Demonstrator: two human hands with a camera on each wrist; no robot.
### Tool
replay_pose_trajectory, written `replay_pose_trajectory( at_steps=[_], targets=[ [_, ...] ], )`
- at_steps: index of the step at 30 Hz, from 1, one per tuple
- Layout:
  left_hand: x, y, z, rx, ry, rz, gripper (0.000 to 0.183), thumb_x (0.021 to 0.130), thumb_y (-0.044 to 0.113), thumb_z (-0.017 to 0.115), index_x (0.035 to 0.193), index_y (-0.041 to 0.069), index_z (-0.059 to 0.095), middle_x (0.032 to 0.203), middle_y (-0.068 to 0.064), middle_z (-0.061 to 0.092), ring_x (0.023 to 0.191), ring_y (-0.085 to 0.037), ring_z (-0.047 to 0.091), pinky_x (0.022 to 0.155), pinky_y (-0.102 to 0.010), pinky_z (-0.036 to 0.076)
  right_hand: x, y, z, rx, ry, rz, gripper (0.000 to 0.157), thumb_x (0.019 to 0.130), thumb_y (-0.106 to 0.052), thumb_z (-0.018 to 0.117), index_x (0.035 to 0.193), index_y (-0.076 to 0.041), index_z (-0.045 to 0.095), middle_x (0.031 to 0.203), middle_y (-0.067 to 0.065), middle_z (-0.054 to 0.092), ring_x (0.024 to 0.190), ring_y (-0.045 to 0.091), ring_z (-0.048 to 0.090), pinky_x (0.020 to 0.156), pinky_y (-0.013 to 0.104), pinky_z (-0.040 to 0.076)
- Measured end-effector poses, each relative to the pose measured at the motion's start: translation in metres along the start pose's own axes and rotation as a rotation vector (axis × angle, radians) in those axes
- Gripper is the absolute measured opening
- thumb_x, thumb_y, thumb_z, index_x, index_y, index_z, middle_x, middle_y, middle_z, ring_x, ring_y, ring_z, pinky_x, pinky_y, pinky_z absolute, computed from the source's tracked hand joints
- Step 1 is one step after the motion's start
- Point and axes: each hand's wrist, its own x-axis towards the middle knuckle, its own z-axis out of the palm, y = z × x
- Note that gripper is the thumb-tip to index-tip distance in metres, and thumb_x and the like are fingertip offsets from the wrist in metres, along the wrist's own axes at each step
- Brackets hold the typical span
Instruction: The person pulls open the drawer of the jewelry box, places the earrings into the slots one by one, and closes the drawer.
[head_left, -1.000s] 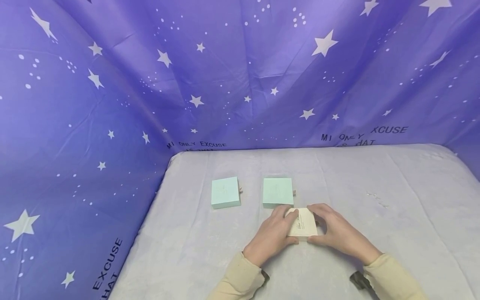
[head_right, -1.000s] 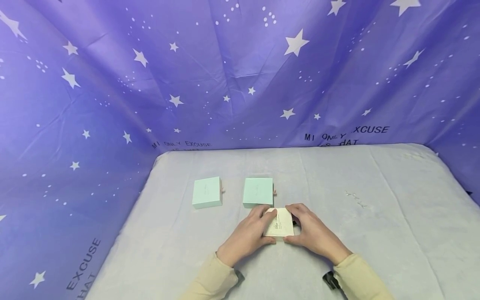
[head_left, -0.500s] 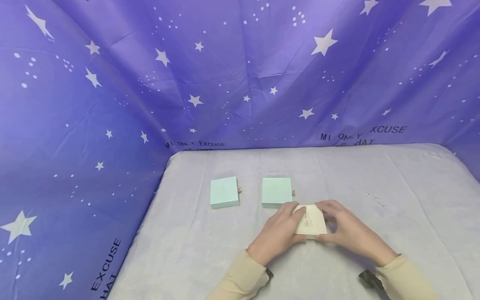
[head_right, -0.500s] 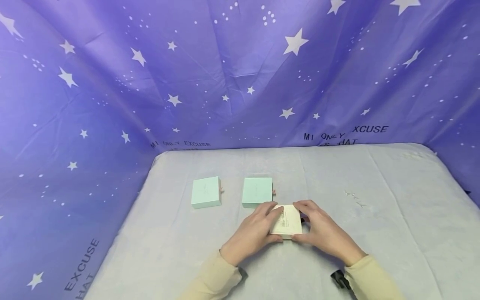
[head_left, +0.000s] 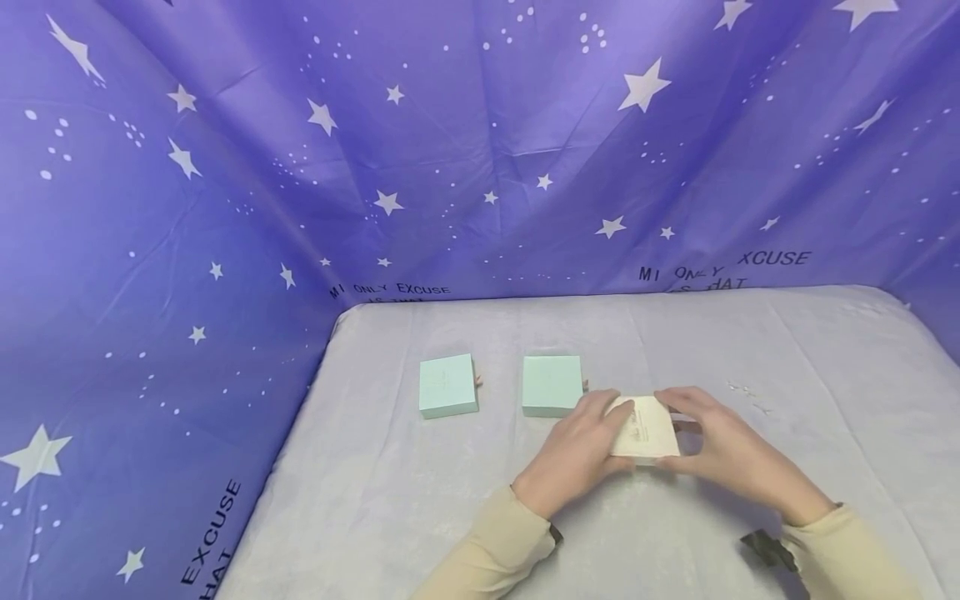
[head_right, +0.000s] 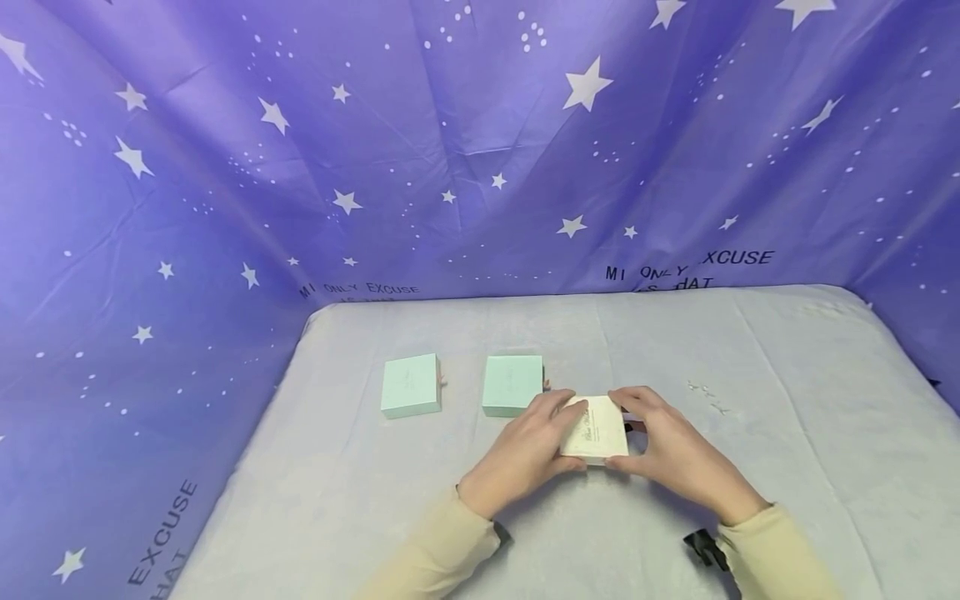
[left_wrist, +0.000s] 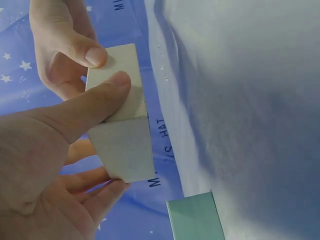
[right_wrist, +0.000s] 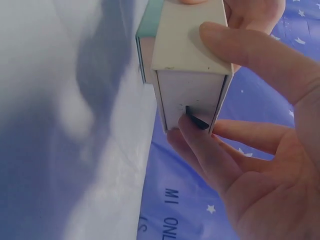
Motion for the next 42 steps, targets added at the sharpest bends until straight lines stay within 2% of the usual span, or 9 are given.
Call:
replay_pose_trajectory(
  at_steps=[5, 8, 12, 21, 30, 34, 42],
  targets=[
    [0.01, 0.0, 0.001, -0.003, 0.003, 0.004, 0.075, 0.082, 0.044, 0.077, 0.144, 0.013, 0.048, 0.145, -0.006, 0.047, 0.138, -0.017, 0.042, 0.119, -0.031, 0.03, 0.005, 0.007, -0.004, -0.004, 0.018, -0.019, 0.081, 0.063, -0.02, 0.093, 0.129, 0.007, 0.057, 0.128, 0.023, 0.056, 0.11, 0.043, 0.06, 0.091, 0.062, 0.047],
    [0.016, -0.002, 0.002, 0.017, 0.008, 0.004, 0.075, 0.082, 0.044, 0.076, 0.144, 0.013, 0.047, 0.146, -0.007, 0.047, 0.139, -0.018, 0.041, 0.117, -0.029, 0.032, 0.009, 0.011, -0.005, 0.007, 0.032, -0.037, 0.079, 0.064, -0.019, 0.093, 0.13, 0.006, 0.057, 0.128, 0.022, 0.056, 0.108, 0.041, 0.061, 0.089, 0.055, 0.051],
    [0.023, -0.005, 0.004, 0.043, 0.019, 0.0, 0.074, 0.083, 0.044, 0.076, 0.144, 0.012, 0.048, 0.147, -0.009, 0.047, 0.139, -0.019, 0.041, 0.113, -0.025, 0.037, 0.015, 0.015, -0.005, 0.035, 0.027, -0.042, 0.079, 0.065, -0.017, 0.092, 0.13, 0.009, 0.056, 0.128, 0.026, 0.054, 0.109, 0.044, 0.06, 0.089, 0.053, 0.052],
    [0.037, -0.011, 0.013, 0.071, 0.0, -0.019, 0.072, 0.086, 0.041, 0.075, 0.144, 0.011, 0.047, 0.148, -0.011, 0.045, 0.141, -0.02, 0.04, 0.112, -0.026, 0.039, 0.028, 0.025, -0.002, 0.03, 0.005, 0.011, 0.078, 0.067, -0.015, 0.091, 0.13, 0.011, 0.055, 0.13, 0.027, 0.053, 0.116, 0.047, 0.054, 0.096, 0.063, 0.042],
    [0.046, -0.016, 0.027, 0.085, -0.039, -0.042, 0.071, 0.087, 0.041, 0.073, 0.145, 0.01, 0.046, 0.15, -0.011, 0.044, 0.141, -0.02, 0.039, 0.113, -0.024, 0.037, 0.036, 0.037, 0.005, 0.037, -0.033, 0.051, 0.076, 0.068, -0.009, 0.088, 0.131, 0.014, 0.052, 0.131, 0.03, 0.05, 0.112, 0.05, 0.057, 0.099, 0.065, 0.041],
    [0.048, -0.017, 0.032, 0.07, -0.069, -0.059, 0.072, 0.087, 0.04, 0.073, 0.147, 0.011, 0.045, 0.152, -0.011, 0.042, 0.143, -0.019, 0.037, 0.113, -0.025, 0.037, 0.038, 0.042, 0.007, 0.034, -0.034, 0.045, 0.076, 0.067, -0.009, 0.089, 0.129, 0.015, 0.053, 0.129, 0.032, 0.05, 0.111, 0.05, 0.057, 0.099, 0.065, 0.042],
    [0.053, -0.02, 0.038, 0.01, -0.111, -0.08, 0.069, 0.09, 0.037, 0.071, 0.148, 0.012, 0.043, 0.155, -0.01, 0.038, 0.146, -0.02, 0.033, 0.116, -0.026, 0.034, 0.04, 0.05, 0.01, 0.011, -0.055, 0.07, 0.077, 0.067, -0.014, 0.09, 0.129, 0.014, 0.053, 0.129, 0.033, 0.052, 0.12, 0.052, 0.049, 0.103, 0.067, 0.037]
  ],
)
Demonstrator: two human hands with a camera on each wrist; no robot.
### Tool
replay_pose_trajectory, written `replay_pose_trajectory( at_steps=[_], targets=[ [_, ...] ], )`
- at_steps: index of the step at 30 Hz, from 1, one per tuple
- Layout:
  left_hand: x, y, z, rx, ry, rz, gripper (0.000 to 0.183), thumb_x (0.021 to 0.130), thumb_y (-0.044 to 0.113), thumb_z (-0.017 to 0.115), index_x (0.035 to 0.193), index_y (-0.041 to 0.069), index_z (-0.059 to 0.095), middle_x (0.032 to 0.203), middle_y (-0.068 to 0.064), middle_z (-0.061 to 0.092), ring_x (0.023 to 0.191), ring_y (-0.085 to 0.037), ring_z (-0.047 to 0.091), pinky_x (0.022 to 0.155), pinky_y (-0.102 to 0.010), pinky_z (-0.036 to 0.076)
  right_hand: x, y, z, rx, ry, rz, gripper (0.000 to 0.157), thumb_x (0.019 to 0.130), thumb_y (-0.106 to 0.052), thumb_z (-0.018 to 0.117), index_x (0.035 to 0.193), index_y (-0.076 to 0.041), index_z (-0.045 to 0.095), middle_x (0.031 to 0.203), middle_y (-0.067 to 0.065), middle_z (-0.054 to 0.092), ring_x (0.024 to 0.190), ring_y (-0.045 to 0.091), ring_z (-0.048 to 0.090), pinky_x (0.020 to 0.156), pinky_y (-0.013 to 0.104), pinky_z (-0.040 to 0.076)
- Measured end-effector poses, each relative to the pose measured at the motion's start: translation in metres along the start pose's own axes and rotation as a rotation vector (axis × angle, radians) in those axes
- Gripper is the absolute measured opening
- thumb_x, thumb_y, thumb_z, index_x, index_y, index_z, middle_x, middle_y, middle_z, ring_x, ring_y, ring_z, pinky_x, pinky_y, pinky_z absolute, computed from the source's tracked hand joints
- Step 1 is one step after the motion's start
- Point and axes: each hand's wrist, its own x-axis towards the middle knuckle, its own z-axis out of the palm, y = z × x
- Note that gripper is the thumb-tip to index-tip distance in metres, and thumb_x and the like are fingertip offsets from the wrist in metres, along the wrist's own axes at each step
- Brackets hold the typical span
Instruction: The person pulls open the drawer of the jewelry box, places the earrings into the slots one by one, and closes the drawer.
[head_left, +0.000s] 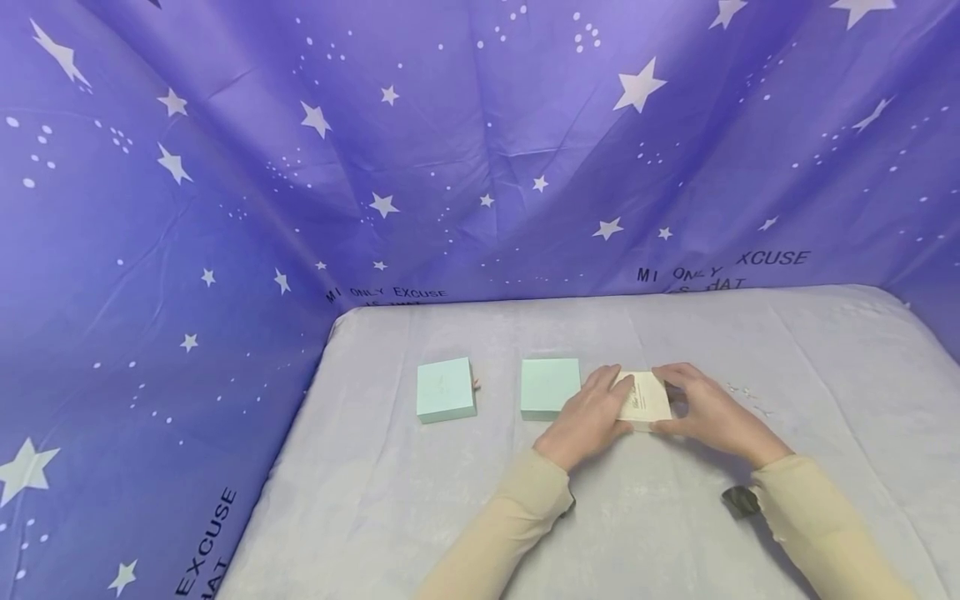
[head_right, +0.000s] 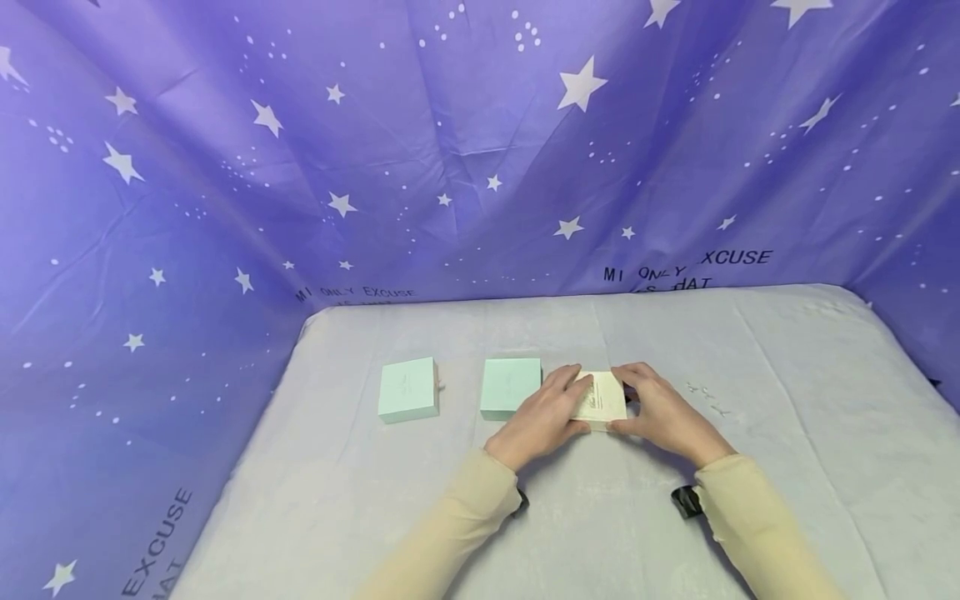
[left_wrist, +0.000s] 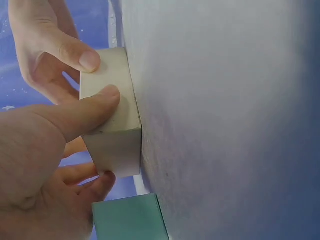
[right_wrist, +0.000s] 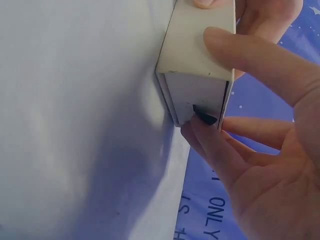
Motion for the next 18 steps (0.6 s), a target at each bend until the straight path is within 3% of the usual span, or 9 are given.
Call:
replay_pose_trajectory(
  at_steps=[18],
  targets=[
    [0.0014, -0.0002, -0.0007, -0.04, -0.034, -0.023, 0.069, 0.091, 0.036, 0.07, 0.15, 0.013, 0.042, 0.158, -0.01, 0.035, 0.148, -0.019, 0.03, 0.118, -0.026, 0.029, -0.0006, -0.001, -0.0006, 0.023, -0.009, -0.003, 0.075, 0.07, -0.013, 0.088, 0.129, 0.015, 0.052, 0.131, 0.034, 0.051, 0.122, 0.054, 0.047, 0.104, 0.067, 0.034]
  ],
)
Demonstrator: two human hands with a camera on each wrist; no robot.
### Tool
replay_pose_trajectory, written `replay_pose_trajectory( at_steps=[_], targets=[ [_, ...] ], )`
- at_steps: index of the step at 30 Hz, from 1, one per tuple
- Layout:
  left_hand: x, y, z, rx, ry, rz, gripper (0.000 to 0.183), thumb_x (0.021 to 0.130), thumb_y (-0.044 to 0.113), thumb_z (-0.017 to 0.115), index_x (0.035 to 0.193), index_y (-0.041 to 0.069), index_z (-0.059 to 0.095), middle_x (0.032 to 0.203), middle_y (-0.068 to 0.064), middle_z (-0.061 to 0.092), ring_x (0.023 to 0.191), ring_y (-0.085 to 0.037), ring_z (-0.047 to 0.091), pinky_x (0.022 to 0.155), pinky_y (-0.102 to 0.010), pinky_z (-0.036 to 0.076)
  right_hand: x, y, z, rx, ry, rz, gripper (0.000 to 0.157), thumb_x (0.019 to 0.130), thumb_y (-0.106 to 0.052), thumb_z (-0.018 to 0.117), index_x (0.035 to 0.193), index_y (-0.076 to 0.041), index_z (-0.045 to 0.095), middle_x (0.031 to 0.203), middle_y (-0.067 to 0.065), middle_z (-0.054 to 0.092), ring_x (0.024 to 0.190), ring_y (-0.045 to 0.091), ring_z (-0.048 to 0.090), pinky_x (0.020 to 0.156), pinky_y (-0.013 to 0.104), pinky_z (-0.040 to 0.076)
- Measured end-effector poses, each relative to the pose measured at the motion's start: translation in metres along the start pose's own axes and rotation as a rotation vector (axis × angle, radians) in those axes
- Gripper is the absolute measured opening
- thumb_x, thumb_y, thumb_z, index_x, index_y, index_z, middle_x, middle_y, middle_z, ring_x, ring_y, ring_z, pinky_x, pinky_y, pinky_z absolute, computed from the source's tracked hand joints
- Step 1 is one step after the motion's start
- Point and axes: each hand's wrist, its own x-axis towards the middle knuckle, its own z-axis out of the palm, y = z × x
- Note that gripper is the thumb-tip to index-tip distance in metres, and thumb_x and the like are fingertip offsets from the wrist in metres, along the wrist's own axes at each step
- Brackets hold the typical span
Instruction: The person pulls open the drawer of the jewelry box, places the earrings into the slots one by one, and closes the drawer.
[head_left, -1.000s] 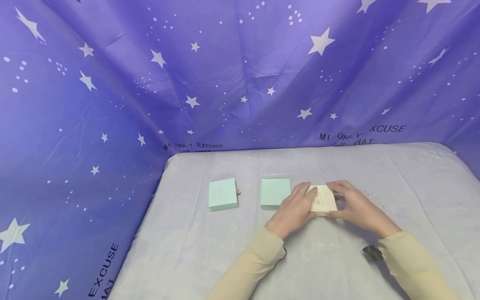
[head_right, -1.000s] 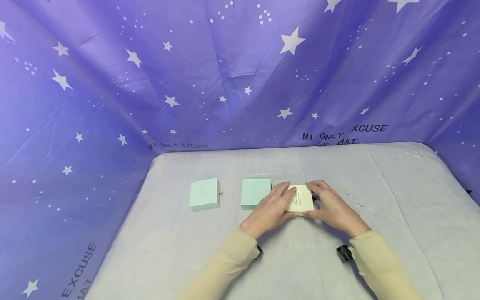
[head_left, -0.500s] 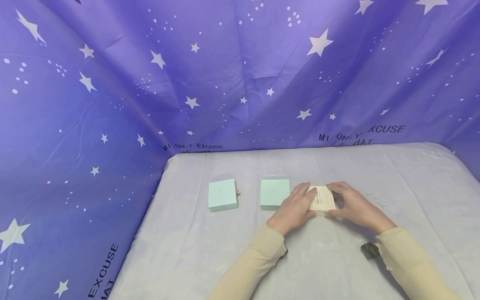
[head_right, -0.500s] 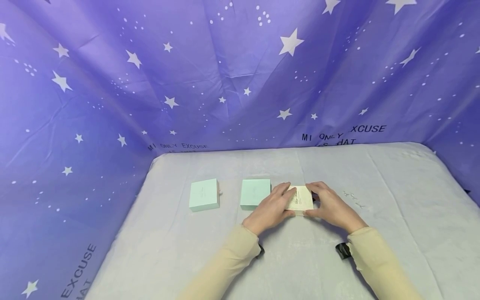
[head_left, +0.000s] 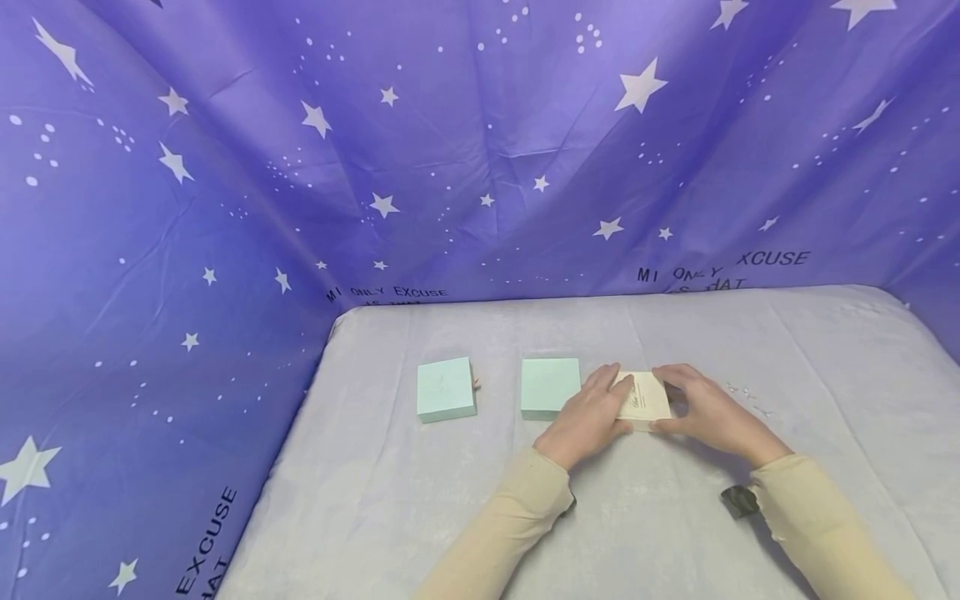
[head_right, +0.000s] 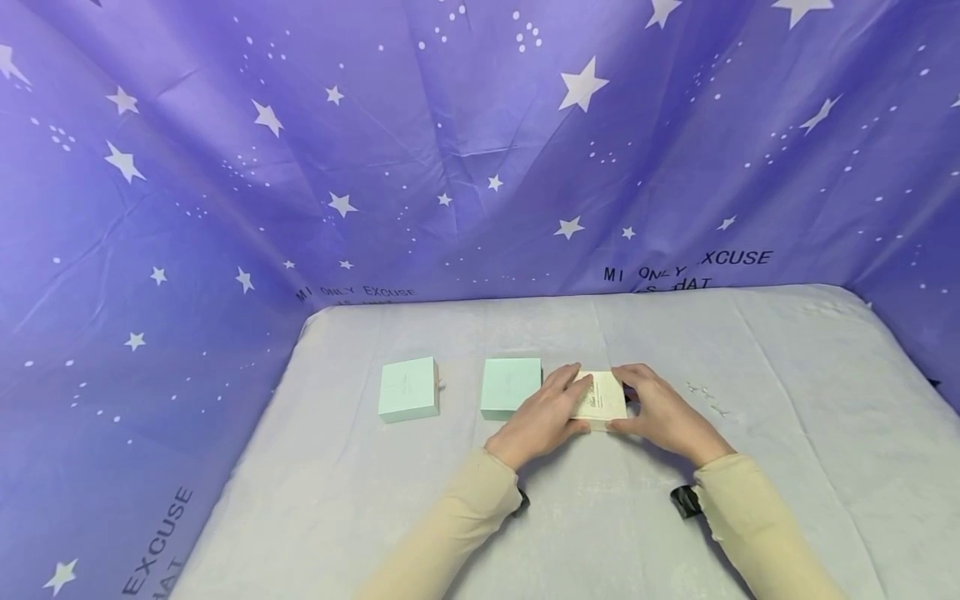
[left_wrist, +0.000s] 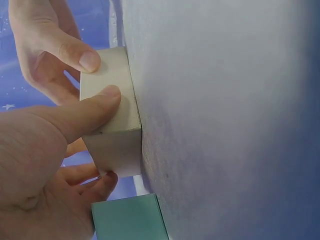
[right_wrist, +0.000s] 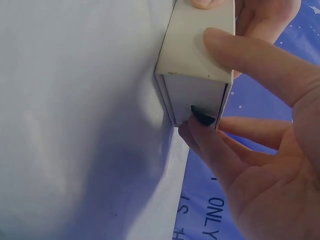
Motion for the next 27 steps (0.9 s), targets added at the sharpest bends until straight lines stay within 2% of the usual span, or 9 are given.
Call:
replay_pose_trajectory(
  at_steps=[13, 19, 27],
  targets=[
    [-0.003, -0.001, -0.004, 0.023, 0.063, 0.02, 0.071, 0.09, 0.039, 0.072, 0.149, 0.012, 0.041, 0.156, -0.011, 0.037, 0.147, -0.022, 0.032, 0.12, -0.028, 0.026, -0.001, -0.009, 0.001, 0.031, -0.007, -0.016, 0.078, 0.072, -0.018, 0.087, 0.133, 0.012, 0.049, 0.136, 0.035, 0.043, 0.124, 0.054, 0.042, 0.103, 0.072, 0.032],
    [-0.006, -0.002, -0.01, 0.034, 0.09, 0.023, 0.07, 0.09, 0.043, 0.071, 0.147, 0.012, 0.044, 0.154, -0.01, 0.041, 0.146, -0.021, 0.034, 0.119, -0.027, 0.027, 0.002, -0.02, 0.003, 0.013, 0.026, -0.048, 0.081, 0.072, -0.017, 0.087, 0.135, 0.012, 0.046, 0.136, 0.033, 0.044, 0.125, 0.052, 0.042, 0.104, 0.07, 0.033],
    [-0.015, -0.009, -0.017, 0.039, 0.13, 0.018, 0.068, 0.09, 0.048, 0.068, 0.144, 0.013, 0.048, 0.151, -0.011, 0.045, 0.143, -0.022, 0.039, 0.118, -0.028, 0.03, 0.009, -0.035, 0.007, 0.01, 0.006, -0.046, 0.087, 0.073, -0.026, 0.087, 0.139, 0.011, 0.044, 0.139, 0.032, 0.044, 0.128, 0.051, 0.041, 0.106, 0.07, 0.031]
  ],
)
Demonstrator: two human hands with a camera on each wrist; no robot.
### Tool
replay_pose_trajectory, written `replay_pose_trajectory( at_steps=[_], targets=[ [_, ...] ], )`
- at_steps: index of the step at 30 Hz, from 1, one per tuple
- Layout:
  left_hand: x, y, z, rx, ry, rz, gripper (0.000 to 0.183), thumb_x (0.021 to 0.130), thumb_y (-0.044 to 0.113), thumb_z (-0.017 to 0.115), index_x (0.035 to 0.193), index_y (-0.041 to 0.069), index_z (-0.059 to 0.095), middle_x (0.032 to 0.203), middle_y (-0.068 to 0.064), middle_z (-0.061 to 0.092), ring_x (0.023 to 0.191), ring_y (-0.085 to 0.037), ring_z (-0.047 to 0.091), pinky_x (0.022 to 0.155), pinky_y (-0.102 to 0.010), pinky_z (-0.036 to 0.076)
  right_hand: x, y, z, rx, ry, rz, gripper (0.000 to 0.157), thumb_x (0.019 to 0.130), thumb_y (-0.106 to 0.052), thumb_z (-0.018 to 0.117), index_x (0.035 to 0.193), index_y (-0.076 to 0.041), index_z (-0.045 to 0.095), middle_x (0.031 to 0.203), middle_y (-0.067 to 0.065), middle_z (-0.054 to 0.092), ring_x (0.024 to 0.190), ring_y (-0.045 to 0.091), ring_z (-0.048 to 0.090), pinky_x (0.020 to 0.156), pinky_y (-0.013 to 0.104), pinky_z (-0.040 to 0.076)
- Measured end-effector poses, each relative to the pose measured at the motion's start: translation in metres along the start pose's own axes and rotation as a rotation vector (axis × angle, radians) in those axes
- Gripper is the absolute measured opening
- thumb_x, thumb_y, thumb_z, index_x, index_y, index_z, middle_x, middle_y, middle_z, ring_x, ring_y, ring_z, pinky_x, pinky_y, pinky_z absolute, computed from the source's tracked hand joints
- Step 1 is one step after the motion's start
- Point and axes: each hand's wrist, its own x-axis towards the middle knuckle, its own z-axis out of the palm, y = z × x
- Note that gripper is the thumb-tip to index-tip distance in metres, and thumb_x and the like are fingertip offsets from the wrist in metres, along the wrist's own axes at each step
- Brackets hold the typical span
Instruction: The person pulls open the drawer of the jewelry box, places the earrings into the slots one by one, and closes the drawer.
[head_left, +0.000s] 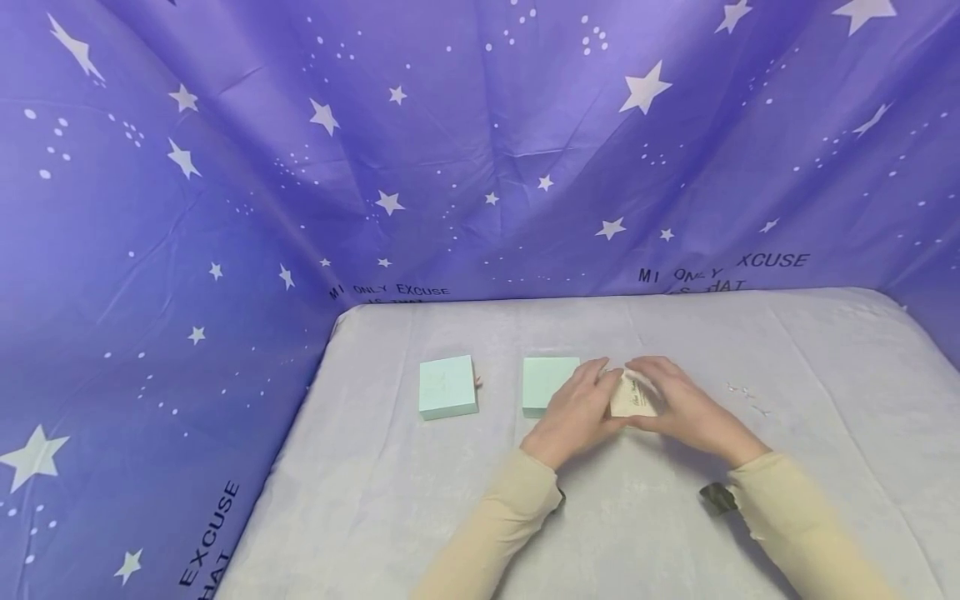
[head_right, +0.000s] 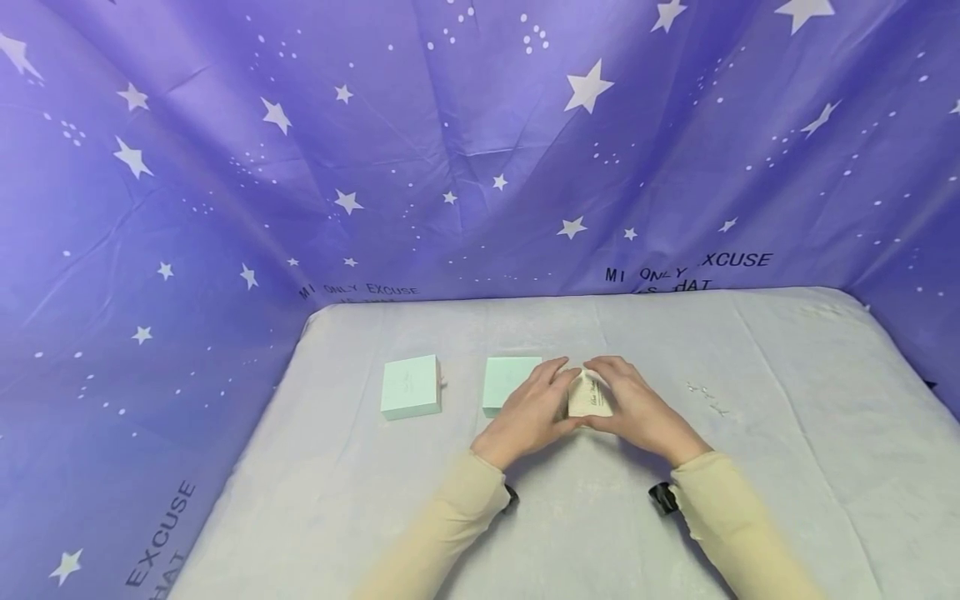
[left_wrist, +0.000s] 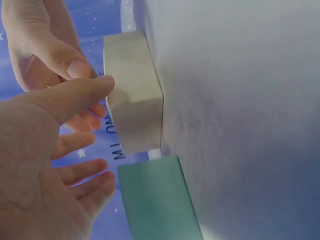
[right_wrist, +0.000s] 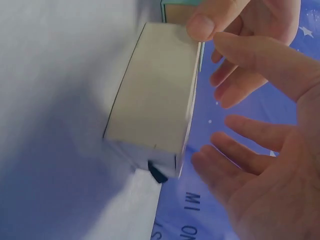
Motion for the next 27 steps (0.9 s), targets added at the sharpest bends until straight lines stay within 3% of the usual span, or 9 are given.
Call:
replay_pose_trajectory(
  at_steps=[8, 14, 27],
  targets=[
    [-0.011, -0.012, -0.008, 0.019, -0.013, -0.046, 0.069, 0.09, 0.048, 0.069, 0.144, 0.012, 0.048, 0.151, -0.011, 0.045, 0.143, -0.021, 0.038, 0.118, -0.028, 0.031, 0.009, -0.009, 0.011, 0.012, 0.004, -0.046, 0.082, 0.075, -0.026, 0.086, 0.138, 0.009, 0.046, 0.137, 0.027, 0.048, 0.125, 0.045, 0.046, 0.104, 0.065, 0.039],
    [-0.021, -0.021, -0.01, 0.022, -0.005, -0.068, 0.069, 0.089, 0.049, 0.07, 0.144, 0.012, 0.049, 0.15, -0.01, 0.045, 0.142, -0.022, 0.039, 0.119, -0.029, 0.029, 0.017, -0.016, 0.021, 0.005, -0.036, -0.05, 0.08, 0.078, -0.025, 0.084, 0.139, 0.008, 0.045, 0.142, 0.027, 0.045, 0.132, 0.046, 0.041, 0.11, 0.063, 0.033],
    [-0.048, -0.058, -0.025, -0.056, -0.041, -0.19, 0.079, 0.085, 0.041, 0.077, 0.149, 0.01, 0.042, 0.154, -0.015, 0.039, 0.146, -0.03, 0.032, 0.122, -0.039, 0.024, 0.034, -0.034, 0.046, 0.017, -0.082, -0.063, 0.078, 0.077, -0.014, 0.083, 0.14, 0.007, 0.043, 0.138, 0.025, 0.049, 0.129, 0.045, 0.046, 0.108, 0.061, 0.038]
  ],
)
